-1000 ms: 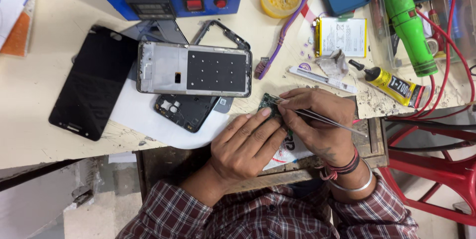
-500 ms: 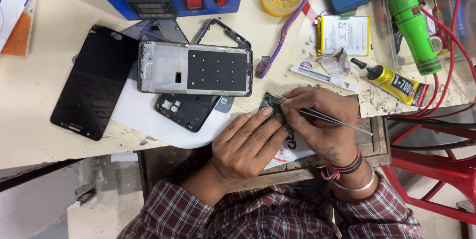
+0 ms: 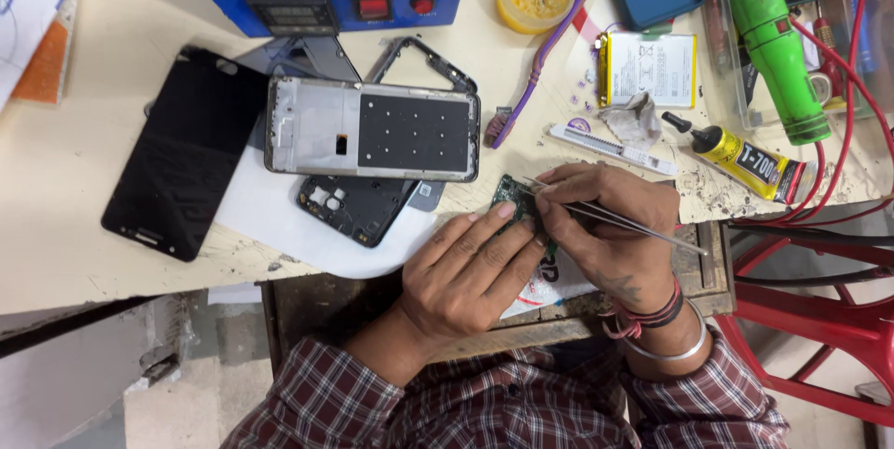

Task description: The person repairs a disassembled smartphone at a cluttered workbench. They use tweezers to work on the exposed motherboard, solder a connection on the board with a soldering iron, then hold the phone frame and pry at its edge with a metal tool.

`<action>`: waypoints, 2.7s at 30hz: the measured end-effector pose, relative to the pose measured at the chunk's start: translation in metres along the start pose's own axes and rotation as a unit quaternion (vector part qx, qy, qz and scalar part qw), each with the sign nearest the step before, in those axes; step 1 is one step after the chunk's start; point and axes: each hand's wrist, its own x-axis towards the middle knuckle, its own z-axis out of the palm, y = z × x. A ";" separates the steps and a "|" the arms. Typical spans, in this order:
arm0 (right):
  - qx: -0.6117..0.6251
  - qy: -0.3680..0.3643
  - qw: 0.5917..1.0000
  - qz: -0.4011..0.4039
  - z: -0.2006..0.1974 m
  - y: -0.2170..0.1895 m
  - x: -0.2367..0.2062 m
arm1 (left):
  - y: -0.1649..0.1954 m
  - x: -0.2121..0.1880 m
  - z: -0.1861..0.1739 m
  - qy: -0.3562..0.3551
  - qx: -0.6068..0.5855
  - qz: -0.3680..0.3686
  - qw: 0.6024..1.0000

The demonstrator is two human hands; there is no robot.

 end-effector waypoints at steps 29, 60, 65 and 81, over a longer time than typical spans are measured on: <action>0.003 -0.005 1.000 -0.027 -0.001 -0.001 0.001 | 0.000 -0.001 0.003 0.000 0.004 -0.001 1.000; 0.006 -0.014 0.999 -0.031 0.002 -0.001 0.003 | 0.000 -0.002 0.000 0.001 -0.005 -0.003 1.000; -0.004 -0.009 1.000 -0.028 0.003 -0.001 0.003 | 0.003 -0.002 0.003 0.001 -0.001 -0.009 1.000; 0.029 -0.015 0.999 -0.007 0.004 -0.003 0.003 | 0.001 0.000 -0.001 0.003 0.005 -0.007 1.000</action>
